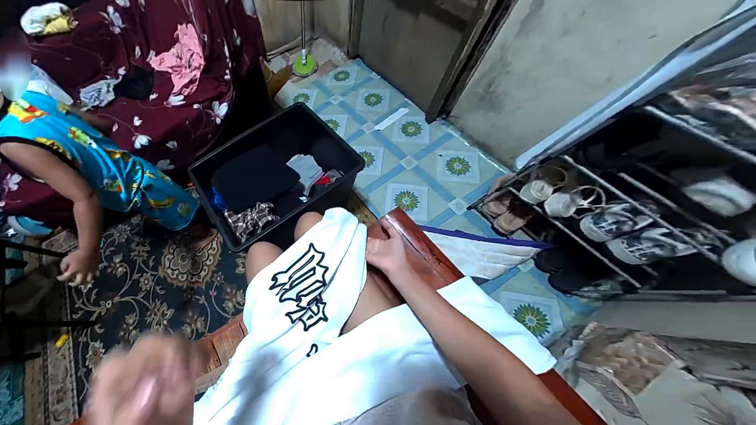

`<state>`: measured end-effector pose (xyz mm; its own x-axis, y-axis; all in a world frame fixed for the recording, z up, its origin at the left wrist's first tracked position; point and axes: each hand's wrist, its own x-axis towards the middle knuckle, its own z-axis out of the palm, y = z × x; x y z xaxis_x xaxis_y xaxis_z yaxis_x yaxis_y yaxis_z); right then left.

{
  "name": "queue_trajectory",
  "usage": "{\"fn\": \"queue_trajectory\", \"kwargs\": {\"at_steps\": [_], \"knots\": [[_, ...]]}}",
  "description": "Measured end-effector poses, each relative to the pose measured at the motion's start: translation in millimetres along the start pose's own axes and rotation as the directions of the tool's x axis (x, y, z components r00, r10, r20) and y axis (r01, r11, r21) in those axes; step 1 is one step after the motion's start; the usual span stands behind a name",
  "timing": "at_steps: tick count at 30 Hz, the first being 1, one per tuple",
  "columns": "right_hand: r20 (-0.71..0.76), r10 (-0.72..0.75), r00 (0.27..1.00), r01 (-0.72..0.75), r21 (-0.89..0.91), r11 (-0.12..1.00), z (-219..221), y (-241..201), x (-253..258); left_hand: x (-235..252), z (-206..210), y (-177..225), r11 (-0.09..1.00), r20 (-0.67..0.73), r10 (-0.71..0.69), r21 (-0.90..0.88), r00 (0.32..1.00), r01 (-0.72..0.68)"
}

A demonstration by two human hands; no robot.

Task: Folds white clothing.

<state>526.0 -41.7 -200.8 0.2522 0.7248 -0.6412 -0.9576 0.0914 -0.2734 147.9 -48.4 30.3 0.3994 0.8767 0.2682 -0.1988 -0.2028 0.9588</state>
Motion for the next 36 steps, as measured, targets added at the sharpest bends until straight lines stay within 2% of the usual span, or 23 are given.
{"fn": "queue_trajectory", "kwargs": {"at_steps": [1, 2, 3, 4, 5, 6, 8, 10, 12, 14, 15, 17, 20, 22, 23, 26, 29, 31, 33, 36], "knots": [[0.026, -0.094, 0.995, 0.091, 0.083, 0.992, 3, 1, -1, 10, -26, -62, 0.979, -0.193, -0.137, 0.120, 0.972, 0.162], [0.030, -0.212, 0.977, 0.207, 0.126, 0.970, 8, 1, -3, 14, -46, -116, 0.884, -0.345, -0.322, 0.223, 0.882, 0.411], [0.020, -0.332, 0.943, 0.327, 0.132, 0.936, 12, 2, -2, 15, -61, -161, 0.724, -0.444, -0.489, 0.273, 0.751, 0.633], [0.023, -0.430, 0.902, 0.425, 0.120, 0.897, 14, 3, 2, 13, -69, -194, 0.576, -0.480, -0.616, 0.266, 0.625, 0.773], [0.046, -0.493, 0.869, 0.487, 0.100, 0.868, 11, 4, 8, 8, -71, -216, 0.479, -0.476, -0.692, 0.258, 0.542, 0.839], [0.058, -0.516, 0.855, 0.511, 0.083, 0.856, 8, 4, 13, 1, -69, -229, 0.429, -0.449, -0.736, 0.271, 0.507, 0.862], [-0.020, -0.517, 0.856, 0.516, 0.094, 0.851, 13, -4, 16, -8, -57, -226, 0.379, -0.370, -0.824, 0.201, 0.429, 0.903], [-0.076, -0.491, 0.868, 0.497, 0.152, 0.854, 20, -24, 12, -11, -48, -217, 0.356, -0.309, -0.891, -0.021, 0.333, 0.934], [-0.042, -0.464, 0.885, 0.463, 0.200, 0.864, 18, -52, 2, -15, -60, -225, 0.324, -0.226, -0.935, -0.233, 0.273, 0.917], [0.014, -0.492, 0.871, 0.477, 0.223, 0.850, 12, -83, -8, -14, -74, -225, 0.333, -0.189, -0.939, -0.289, 0.287, 0.898], [0.025, -0.509, 0.860, 0.493, 0.217, 0.843, 9, -97, -13, -10, -80, -222, 0.370, -0.210, -0.923, -0.256, 0.322, 0.893], [0.006, -0.527, 0.850, 0.516, 0.189, 0.835, -4, -122, -20, 6, -92, -207, 0.516, -0.315, -0.830, -0.124, 0.459, 0.848], [-0.082, -0.537, 0.840, 0.542, 0.171, 0.823, -35, -150, -18, 36, -106, -172, 0.722, -0.504, -0.546, 0.122, 0.670, 0.681], [-0.080, -0.569, 0.819, 0.574, 0.132, 0.808, -50, -168, -23, 55, -106, -150, 0.802, -0.561, -0.345, 0.241, 0.753, 0.547], [-0.069, -0.594, 0.801, 0.598, 0.111, 0.794, -53, -178, -28, 62, -104, -142, 0.824, -0.570, -0.282, 0.268, 0.772, 0.499], [-0.097, -0.649, 0.755, 0.652, 0.007, 0.758, -52, -197, -47, 74, -97, -136, 0.812, -0.582, -0.257, 0.303, 0.771, 0.499], [-0.155, -0.587, 0.795, 0.584, -0.068, 0.809, -72, -204, -48, 69, -96, -168, 0.734, -0.562, -0.344, 0.338, 0.752, 0.589], [-0.256, -0.502, 0.826, 0.487, -0.122, 0.865, -103, -199, -35, 61, -108, -193, 0.741, -0.478, -0.470, 0.243, 0.742, 0.626], [-0.431, -0.408, 0.805, 0.331, -0.245, 0.911, -132, -190, -21, 52, -124, -207, 0.752, -0.340, -0.594, 0.088, 0.729, 0.653], [-0.563, -0.269, 0.782, 0.085, -0.330, 0.940, -149, -176, -12, 37, -144, -215, 0.693, -0.206, -0.708, -0.022, 0.676, 0.720]]}}
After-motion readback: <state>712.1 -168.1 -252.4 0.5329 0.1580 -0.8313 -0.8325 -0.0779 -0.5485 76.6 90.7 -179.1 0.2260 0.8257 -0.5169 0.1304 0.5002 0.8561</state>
